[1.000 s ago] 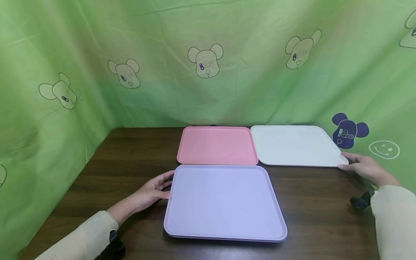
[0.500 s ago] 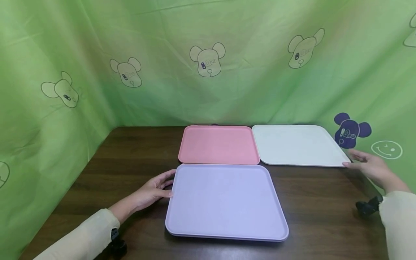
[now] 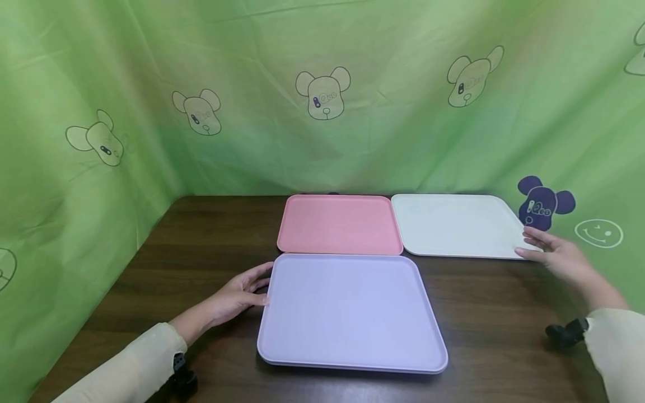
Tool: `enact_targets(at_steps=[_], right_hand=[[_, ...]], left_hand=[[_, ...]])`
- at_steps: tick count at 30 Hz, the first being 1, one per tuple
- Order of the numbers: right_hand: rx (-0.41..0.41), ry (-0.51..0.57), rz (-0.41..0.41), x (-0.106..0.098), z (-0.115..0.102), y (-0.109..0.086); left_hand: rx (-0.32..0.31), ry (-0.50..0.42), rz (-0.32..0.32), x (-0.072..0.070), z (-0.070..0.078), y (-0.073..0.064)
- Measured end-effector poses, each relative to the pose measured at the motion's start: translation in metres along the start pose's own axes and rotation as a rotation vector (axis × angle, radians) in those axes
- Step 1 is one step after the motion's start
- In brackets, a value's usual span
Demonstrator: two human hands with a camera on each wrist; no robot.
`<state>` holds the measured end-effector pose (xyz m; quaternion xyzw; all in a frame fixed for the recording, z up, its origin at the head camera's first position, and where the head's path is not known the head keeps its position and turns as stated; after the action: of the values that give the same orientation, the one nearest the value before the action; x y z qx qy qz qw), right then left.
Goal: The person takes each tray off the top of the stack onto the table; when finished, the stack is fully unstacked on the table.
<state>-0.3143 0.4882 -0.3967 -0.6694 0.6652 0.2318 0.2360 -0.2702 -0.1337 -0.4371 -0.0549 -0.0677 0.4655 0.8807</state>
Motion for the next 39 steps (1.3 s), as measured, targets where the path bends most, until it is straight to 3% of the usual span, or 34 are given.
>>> enact_targets(at_steps=[6, 11, 20, 29, 39], right_hand=[[-0.117, 0.063, -0.016, 0.019, -0.028, 0.0], [-0.166, 0.152, -0.052, 0.04, -0.05, -0.004], [-0.235, 0.172, -0.121, 0.083, -0.087, -0.016], [-0.189, 0.297, -0.183, 0.129, -0.11, -0.035], [-0.185, 0.32, -0.244, 0.164, -0.125, -0.054]], left_hand=[[0.023, -0.004, -0.008, 0.0, 0.0, 0.0], [0.03, -0.002, -0.01, 0.0, 0.002, -0.001], [0.007, -0.001, 0.003, -0.002, 0.001, -0.001], [0.004, 0.004, 0.001, -0.002, 0.001, -0.002], [0.004, 0.007, 0.003, -0.002, 0.001, -0.002]])
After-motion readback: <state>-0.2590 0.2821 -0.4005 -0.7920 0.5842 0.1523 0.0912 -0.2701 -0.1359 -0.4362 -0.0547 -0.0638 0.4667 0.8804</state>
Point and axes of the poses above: each hand's wrist, its own y-axis towards the middle knuckle, its own x-axis out of the palm, z = x × y, the point moved 9 cm from there along y, towards the middle knuckle
